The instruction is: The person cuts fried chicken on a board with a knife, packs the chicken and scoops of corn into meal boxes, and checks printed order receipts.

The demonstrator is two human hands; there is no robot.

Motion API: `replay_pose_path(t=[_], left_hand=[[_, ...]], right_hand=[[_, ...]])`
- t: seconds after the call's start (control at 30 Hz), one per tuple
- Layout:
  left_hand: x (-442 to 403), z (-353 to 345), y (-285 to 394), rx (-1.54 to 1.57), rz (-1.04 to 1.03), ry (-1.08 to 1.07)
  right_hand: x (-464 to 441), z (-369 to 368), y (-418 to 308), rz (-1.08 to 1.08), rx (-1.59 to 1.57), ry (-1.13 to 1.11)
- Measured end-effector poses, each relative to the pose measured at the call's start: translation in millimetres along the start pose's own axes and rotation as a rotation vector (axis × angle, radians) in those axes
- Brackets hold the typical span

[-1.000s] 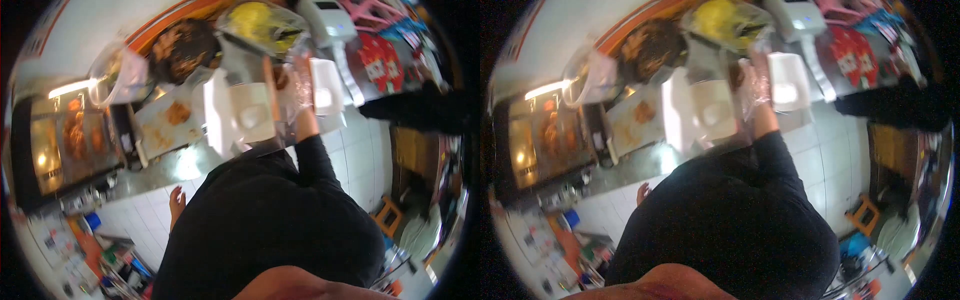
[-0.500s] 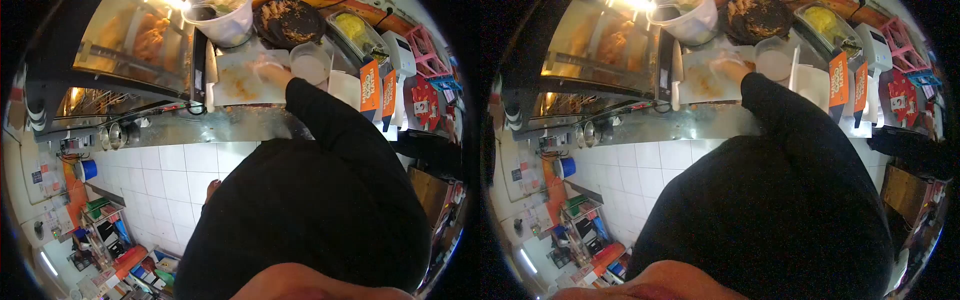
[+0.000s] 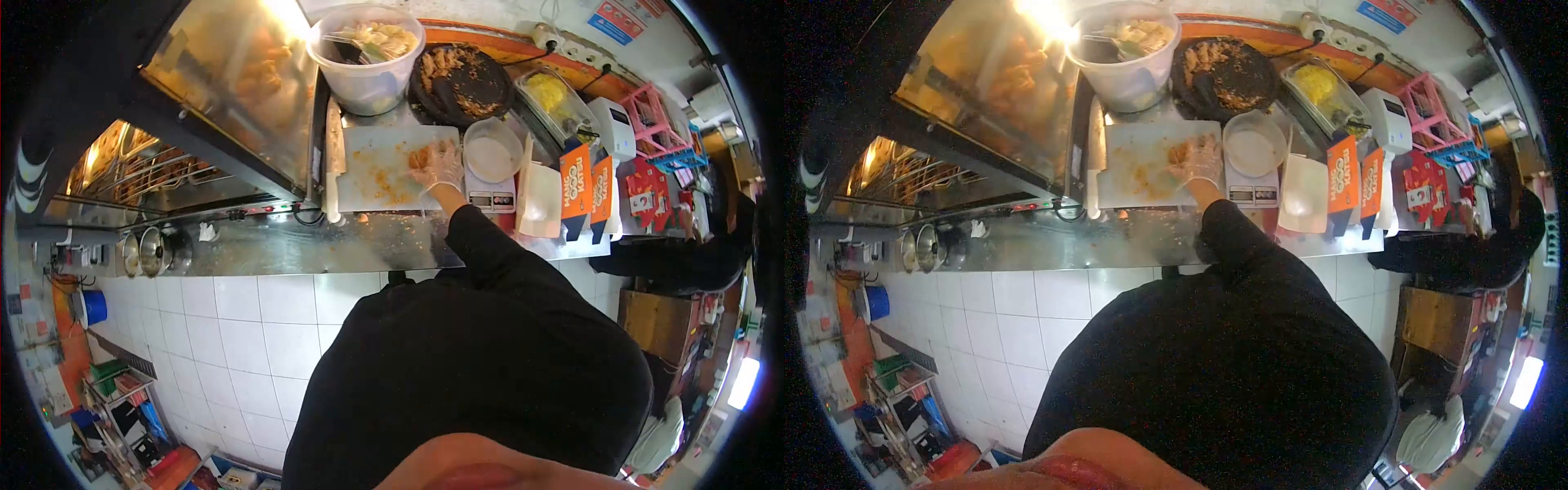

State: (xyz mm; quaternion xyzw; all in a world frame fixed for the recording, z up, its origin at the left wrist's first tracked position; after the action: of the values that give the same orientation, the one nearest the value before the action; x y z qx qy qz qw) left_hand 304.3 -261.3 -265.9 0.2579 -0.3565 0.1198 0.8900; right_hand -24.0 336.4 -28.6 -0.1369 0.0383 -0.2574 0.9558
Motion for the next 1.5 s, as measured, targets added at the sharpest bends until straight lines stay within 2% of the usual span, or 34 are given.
replay_pose_path(t=[0.1, 0.17, 0.2, 0.23, 0.3, 0.37, 0.4, 0.43, 0.47, 0.5, 0.53, 0.57, 0.67, 0.7, 0.77, 0.8, 0.87, 0.97, 1.0, 1.03, 1.07, 1.1, 1.13, 1.17, 1.23, 1.27, 1.3, 1.33, 1.43, 1.47, 1.5], left_hand=[[-14, 20, -1, -0.105, -0.102, 0.007], [-30, 41, 8, -0.276, -0.268, 0.047], [-38, 49, 13, -0.272, -0.296, 0.068], [-23, 72, 47, 0.032, -0.172, 0.193], [-17, 100, 87, 0.042, -0.131, 0.209], [-21, 127, 110, 0.003, -0.099, 0.181], [-30, 133, 109, -0.046, -0.16, 0.105], [-39, 136, 100, -0.093, -0.217, 0.026], [-56, 131, 65, 0.272, -0.194, 0.084], [-59, 137, 71, 0.073, -0.184, 0.027], [-59, 141, 82, -0.12, -0.172, -0.03], [-48, 143, 97, -0.125, -0.174, -0.026], [-18, 142, 128, 0.075, -0.097, 0.029], [-25, 137, 122, 0.047, -0.12, 0.012], [-46, 126, 104, -0.004, -0.161, -0.006], [-53, 122, 97, -0.019, -0.17, -0.008], [-59, 114, 91, -0.045, -0.177, -0.015], [-75, 105, 91, -0.086, -0.21, -0.038], [-81, 103, 95, -0.105, -0.227, -0.054], [-87, 103, 102, -0.118, -0.243, -0.071], [-92, 103, 113, -0.128, -0.251, -0.092], [-98, 102, 116, -0.147, -0.248, -0.111], [-105, 102, 119, -0.166, -0.25, -0.13], [-110, 102, 124, -0.185, -0.251, -0.143], [-119, 103, 137, -0.22, -0.25, -0.151], [-123, 103, 144, -0.243, -0.248, -0.15], [-125, 102, 150, -0.265, -0.247, -0.15], [-128, 100, 158, -0.286, -0.25, -0.144], [-129, 86, 184, -0.337, -0.284, -0.108], [-127, 77, 194, -0.35, -0.303, -0.093], [-126, 66, 204, -0.369, -0.324, -0.075]], right_hand=[[7, 2, 0, -0.011, 0.079, -0.113], [8, -2, 2, -0.081, -0.086, 0.05], [3, -6, 1, -0.09, -0.087, 0.06], [1, -13, 0, -0.096, -0.086, 0.131], [-2, -19, 4, -0.117, -0.096, 0.196], [-7, -27, -1, 0.022, -0.205, 0.111], [-7, -36, -1, 0.002, -0.227, 0.1], [-6, -43, -1, 0.079, -0.232, 0.163], [-7, -46, -3, 0.16, -0.231, 0.235], [-9, -45, -2, 0.15, -0.242, 0.236], [-11, -40, -5, 0.189, -0.232, 0.134], [-11, -35, -8, 0.234, -0.218, 0.036], [-10, -19, -15, 0.287, -0.167, -0.021], [-10, -18, -16, 0.292, -0.166, -0.013], [-15, -23, -18, 0.152, -0.194, -0.123], [-23, -28, -18, 0.162, -0.188, -0.113], [-40, -49, -17, 0.236, -0.138, -0.311], [-50, -51, -15, 0.249, -0.192, -0.25], [-54, -59, -12, 0.233, -0.337, -0.213], [-65, -81, -7, 0.211, -0.47, -0.163], [-100, -149, 8, 0.138, -0.552, -0.233], [-77, -73, -3, 0.291, -0.694, -0.264], [-46, 4, 2, 0.238, -1.024, -0.278], [-35, 52, 8, 0.222, -1.031, -0.265], [-14, 154, 32, 0.065, -1.107, -0.491], [-10, 172, 64, 0.119, -1.391, -0.367], [13, 231, 85, 0.237, -1.422, -0.091], [19, 246, 124, 0.229, -1.687, -0.063], [24, 292, 241, -0.064, -1.399, 0.297], [15, 285, 295, -0.075, -1.445, 0.347], [16, 284, 332, -0.205, -1.328, 0.358]])
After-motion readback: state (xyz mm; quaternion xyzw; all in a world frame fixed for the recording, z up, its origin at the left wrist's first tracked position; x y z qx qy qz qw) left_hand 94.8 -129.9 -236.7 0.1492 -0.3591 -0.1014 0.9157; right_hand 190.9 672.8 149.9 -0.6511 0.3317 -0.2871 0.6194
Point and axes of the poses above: each hand's wrist, its own x-axis away from the middle knuckle, its own z-axis out of the back of the hand, y = z × x, the point moved 3 cm from there along -x, towards the middle knuckle
